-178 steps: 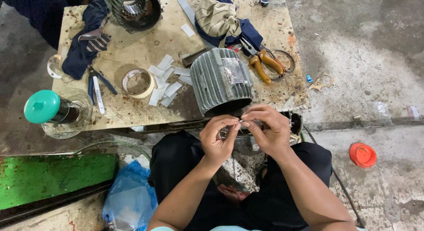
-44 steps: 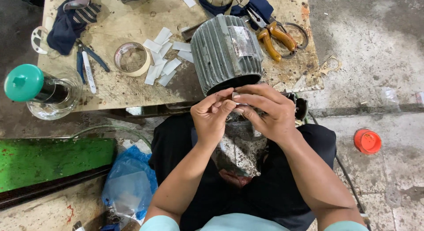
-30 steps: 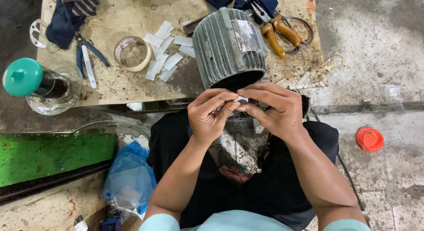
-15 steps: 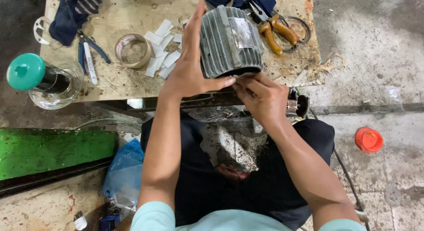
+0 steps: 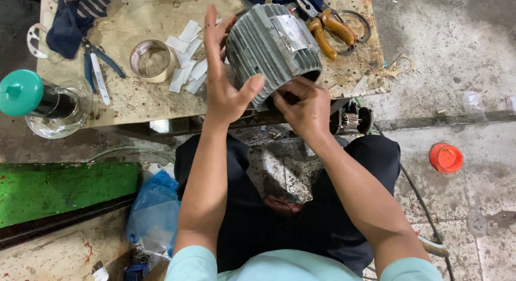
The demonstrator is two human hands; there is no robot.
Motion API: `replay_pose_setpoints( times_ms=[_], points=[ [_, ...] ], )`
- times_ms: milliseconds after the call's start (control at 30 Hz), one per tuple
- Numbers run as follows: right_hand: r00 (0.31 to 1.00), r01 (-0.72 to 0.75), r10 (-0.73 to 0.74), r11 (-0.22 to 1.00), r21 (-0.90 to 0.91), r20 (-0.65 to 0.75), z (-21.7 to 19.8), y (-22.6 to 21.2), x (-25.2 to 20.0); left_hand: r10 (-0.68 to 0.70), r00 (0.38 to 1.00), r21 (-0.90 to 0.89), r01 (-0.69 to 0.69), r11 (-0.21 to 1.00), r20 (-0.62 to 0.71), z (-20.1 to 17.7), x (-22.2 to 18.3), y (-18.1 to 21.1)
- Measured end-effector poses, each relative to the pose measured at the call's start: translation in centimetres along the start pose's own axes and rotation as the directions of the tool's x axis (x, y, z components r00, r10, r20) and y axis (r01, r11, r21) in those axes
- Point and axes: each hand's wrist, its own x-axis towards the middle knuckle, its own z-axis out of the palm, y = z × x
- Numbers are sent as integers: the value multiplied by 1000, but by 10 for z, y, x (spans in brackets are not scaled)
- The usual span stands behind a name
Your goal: Inserting and adjusting insulation paper strips into the slots of an electric motor stator housing.
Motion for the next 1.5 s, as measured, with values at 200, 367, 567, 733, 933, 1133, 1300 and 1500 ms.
replay_pose_setpoints(
  times_ms=[200,367,567,733,933,1133,1300,1500],
  points=[
    [997,-70,72,994,87,-28,8,5,-1,-127,950,722,-125,681,284,3,30,16],
    [988,-140,149,976,168,-45,-5,-20,1,-365,917,882,32,470,160,28,43,18],
    [996,-83,91,973,216,-26,-7,-25,4,-305,951,795,153,587,42,27,43,23],
    [994,-14,29,990,143,-104,7,-28,7,-82,995,657,103,746,-62,16,17,30],
    [988,85,-71,992,95,-139,2,-37,5,95,960,364,7,931,-262,20,-10,56],
    [994,9,-12,1000,-25,-106,-16,-21,10,168,924,291,-64,955,-345,45,-17,31],
    [986,127,-136,988,-93,-101,-18,-4,6,139,935,351,-17,936,-325,51,-13,37],
    [977,191,-194,981,-39,-86,-22,-1,14,121,951,430,14,903,-286,52,-9,31]
  ],
)
